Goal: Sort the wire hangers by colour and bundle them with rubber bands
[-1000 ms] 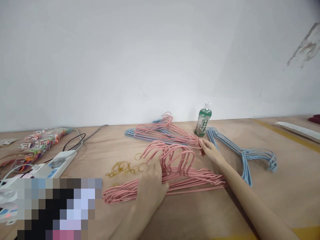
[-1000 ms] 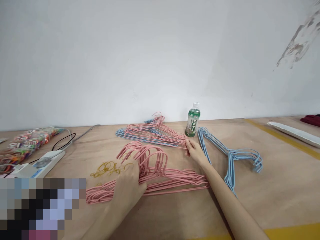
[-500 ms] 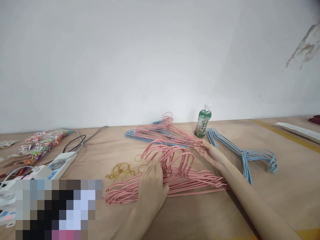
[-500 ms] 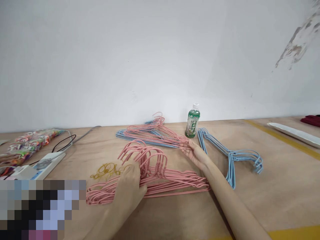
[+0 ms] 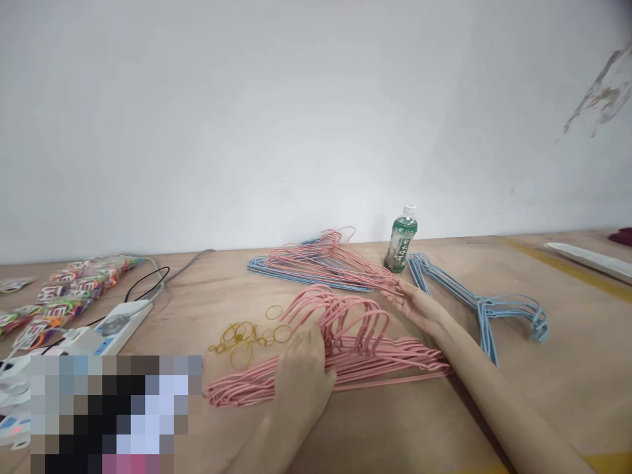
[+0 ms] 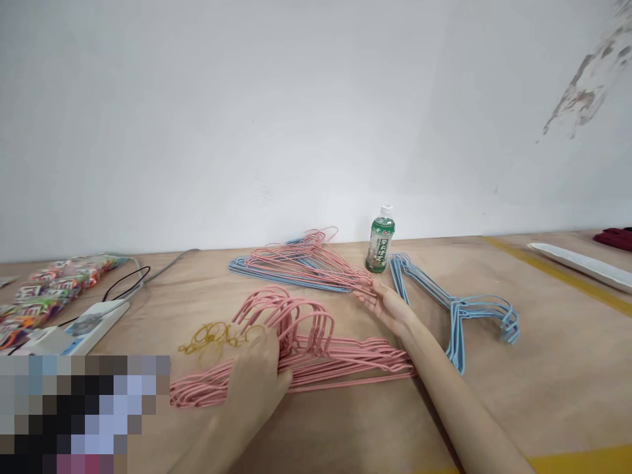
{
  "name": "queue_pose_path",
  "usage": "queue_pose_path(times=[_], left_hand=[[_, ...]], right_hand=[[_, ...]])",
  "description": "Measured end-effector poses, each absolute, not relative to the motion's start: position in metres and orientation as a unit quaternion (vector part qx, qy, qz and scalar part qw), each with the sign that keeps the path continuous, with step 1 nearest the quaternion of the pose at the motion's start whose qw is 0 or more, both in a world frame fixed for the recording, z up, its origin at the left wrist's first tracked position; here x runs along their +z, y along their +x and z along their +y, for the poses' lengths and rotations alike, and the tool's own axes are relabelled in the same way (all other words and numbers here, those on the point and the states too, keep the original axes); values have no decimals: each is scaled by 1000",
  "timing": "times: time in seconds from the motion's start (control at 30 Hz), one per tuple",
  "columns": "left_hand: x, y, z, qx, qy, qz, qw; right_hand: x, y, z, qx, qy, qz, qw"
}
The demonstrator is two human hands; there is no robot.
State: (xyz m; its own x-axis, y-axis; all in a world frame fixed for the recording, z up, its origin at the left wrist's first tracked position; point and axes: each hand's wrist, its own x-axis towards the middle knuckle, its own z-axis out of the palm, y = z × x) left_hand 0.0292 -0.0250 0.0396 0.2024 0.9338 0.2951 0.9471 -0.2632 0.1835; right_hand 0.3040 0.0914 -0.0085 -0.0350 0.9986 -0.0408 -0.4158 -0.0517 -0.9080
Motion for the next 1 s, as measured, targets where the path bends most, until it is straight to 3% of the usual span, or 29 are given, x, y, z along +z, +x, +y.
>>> queue_pose_path(times=[0.4,1.0], left_hand=[[35,39,-41,-185,-803,-560,-84],[38,40,-41,-168,-801,-571,-64]], right_hand=[[3,305,88,578,-379,-394,606],[0,313,88,621,-362,-368,590]])
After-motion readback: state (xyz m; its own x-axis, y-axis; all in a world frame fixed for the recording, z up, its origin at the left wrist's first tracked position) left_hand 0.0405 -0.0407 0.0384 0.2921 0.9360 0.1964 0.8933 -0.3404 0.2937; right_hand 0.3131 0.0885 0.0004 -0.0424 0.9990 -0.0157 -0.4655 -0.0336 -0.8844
